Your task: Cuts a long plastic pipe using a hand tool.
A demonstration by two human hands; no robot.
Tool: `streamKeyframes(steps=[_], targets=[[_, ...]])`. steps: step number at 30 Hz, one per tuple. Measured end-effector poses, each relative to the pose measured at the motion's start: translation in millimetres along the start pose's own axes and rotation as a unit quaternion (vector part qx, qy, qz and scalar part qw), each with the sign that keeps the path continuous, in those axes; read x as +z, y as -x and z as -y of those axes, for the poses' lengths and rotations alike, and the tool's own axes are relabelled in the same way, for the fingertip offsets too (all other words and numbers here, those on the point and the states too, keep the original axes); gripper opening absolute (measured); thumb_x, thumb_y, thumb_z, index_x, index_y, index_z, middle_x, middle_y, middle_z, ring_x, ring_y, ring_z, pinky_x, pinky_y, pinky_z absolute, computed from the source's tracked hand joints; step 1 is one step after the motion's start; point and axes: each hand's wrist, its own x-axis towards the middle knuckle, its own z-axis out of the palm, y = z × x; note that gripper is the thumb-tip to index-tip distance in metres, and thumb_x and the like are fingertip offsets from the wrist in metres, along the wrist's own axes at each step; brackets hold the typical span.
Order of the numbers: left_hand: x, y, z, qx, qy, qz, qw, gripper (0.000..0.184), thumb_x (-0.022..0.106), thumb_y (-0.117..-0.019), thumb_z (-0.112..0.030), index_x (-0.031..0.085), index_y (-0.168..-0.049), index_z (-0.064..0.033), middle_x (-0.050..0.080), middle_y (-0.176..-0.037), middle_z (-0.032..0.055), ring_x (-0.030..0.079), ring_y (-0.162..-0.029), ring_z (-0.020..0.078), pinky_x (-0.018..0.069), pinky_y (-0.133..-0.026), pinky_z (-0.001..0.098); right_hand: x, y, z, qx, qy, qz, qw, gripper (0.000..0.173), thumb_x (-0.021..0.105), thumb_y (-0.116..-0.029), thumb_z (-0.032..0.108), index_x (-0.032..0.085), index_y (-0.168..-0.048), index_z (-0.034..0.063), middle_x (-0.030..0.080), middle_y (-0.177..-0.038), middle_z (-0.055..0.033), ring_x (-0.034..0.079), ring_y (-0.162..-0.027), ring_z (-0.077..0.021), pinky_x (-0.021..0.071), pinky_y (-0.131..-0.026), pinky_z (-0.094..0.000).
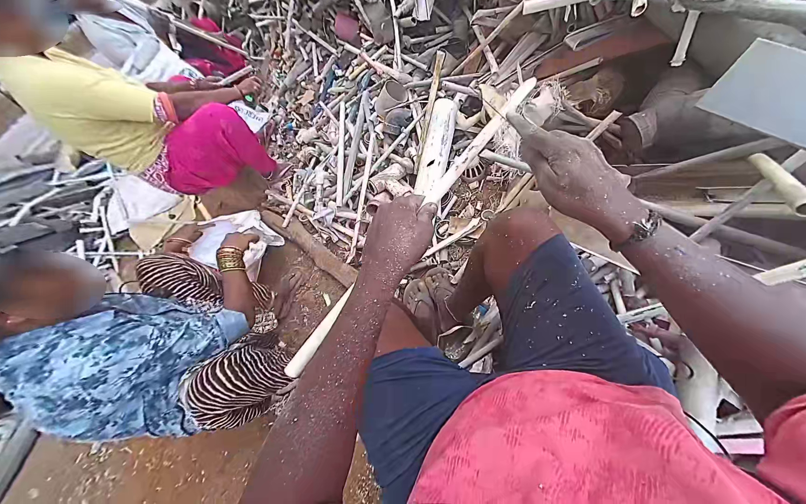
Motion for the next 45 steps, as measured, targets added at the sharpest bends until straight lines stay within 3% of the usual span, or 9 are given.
streamKeyframes(steps=[7,17,23,27,31,35,40,42,45], targets=[[12,-1,8,-0.024,0.014,-0.047,0.998,0.037,0.052,-0.1059,-0.037,0.072,-0.098,-0.0063,0.069,-0.088,0.0167,0.067,-0.088,0.036,0.0506,-0.078,0.0607,47,39,21,-0.077,0.049,0.081,0.993,0.05,0.053,-0.1054,0.021,0.051,-0.151,0.0408,0.062,-0.094,-0.0152,0.063,-0.082,-0.0345,0.0512,-0.063,-0.0483],[22,0,22,-0.038,0.096,-0.046,0.994,0.027,0.058,-0.1045,-0.029,0.071,-0.101,-0.0056,0.069,-0.082,0.0119,0.065,-0.07,0.027,0.0538,-0.069,0.0523,57,33,18,-0.039,0.037,0.112,0.992,0.053,0.049,-0.1072,0.022,0.044,-0.156,0.0414,0.063,-0.097,-0.0135,0.065,-0.077,-0.0318,0.0534,-0.06,-0.0507],[27,4,37,-0.042,0.174,-0.027,0.983,0.022,0.065,-0.1017,-0.026,0.066,-0.108,-0.0052,0.066,-0.078,0.0097,0.063,-0.063,0.0217,0.0551,-0.063,0.0439,49,-5,-17,0.074,0.022,0.033,0.996,0.05,0.044,-0.1089,0.023,0.044,-0.158,0.0336,0.068,-0.104,-0.0189,0.067,-0.096,-0.0382,0.0525,-0.08,-0.0574],[25,5,38,-0.036,0.373,0.005,0.927,0.012,0.066,-0.0988,-0.007,0.06,-0.106,0.0,0.064,-0.07,0.0075,0.053,-0.046,0.0101,0.0461,-0.045,0.0235,58,4,1,-0.025,0.025,0.023,0.999,0.053,0.049,-0.1074,0.021,0.044,-0.157,0.0372,0.063,-0.094,-0.0157,0.064,-0.077,-0.033,0.0534,-0.064,-0.0503],[16,15,31,-0.047,0.491,0.085,0.866,0.014,0.052,-0.1065,-0.011,0.06,-0.098,-0.0024,0.058,-0.067,0.0039,0.042,-0.042,0.0046,0.0353,-0.039,0.0168,60,-29,-35,0.072,-0.03,-0.068,0.995,0.049,0.045,-0.1088,0.023,0.044,-0.158,0.0289,0.069,-0.105,-0.0198,0.068,-0.096,-0.036,0.0534,-0.084,-0.0542],[8,14,38,-0.051,0.588,0.152,0.793,0.03,0.039,-0.1111,-0.019,0.063,-0.102,-0.0031,0.051,-0.062,0.0011,0.041,-0.04,0.0025,0.0355,-0.035,0.0151,68,-5,-2,-0.08,-0.03,-0.034,0.996,0.053,0.051,-0.1069,0.02,0.044,-0.158,0.0312,0.063,-0.097,-0.0152,0.064,-0.076,-0.0294,0.0551,-0.062,-0.0471],[10,18,42,-0.083,0.625,0.194,0.752,0.04,0.035,-0.112,-0.026,0.065,-0.107,-0.0007,0.05,-0.062,0.0009,0.04,-0.038,0.0026,0.0354,-0.034,0.0158,55,-31,-31,0.044,-0.048,-0.067,0.996,0.049,0.044,-0.1093,0.023,0.044,-0.158,0.0245,0.069,-0.106,-0.0191,0.067,-0.096,-0.0343,0.0527,-0.087,-0.0505],[10,18,41,-0.07,0.596,0.163,0.783,0.036,0.037,-0.1115,-0.022,0.065,-0.106,0.0004,0.052,-0.061,0.0022,0.042,-0.039,0.0033,0.0362,-0.034,0.016,48,-16,-9,-0.025,-0.03,-0.033,0.999,0.049,0.046,-0.1093,0.02,0.044,-0.158,0.0251,0.065,-0.1,-0.0179,0.065,-0.084,-0.0333,0.0528,-0.072,-0.0501],[8,14,35,-0.011,0.282,-0.011,0.959,0.019,0.059,-0.1048,-0.02,0.071,-0.099,-0.0063,0.064,-0.067,0.0037,0.053,-0.049,0.0107,0.0452,-0.046,0.0274,51,-12,1,-0.05,0.01,-0.006,0.999,0.051,0.048,-0.1076,0.022,0.045,-0.157,0.0333,0.063,-0.095,-0.0149,0.064,-0.075,-0.0308,0.0523,-0.061,-0.0489]])
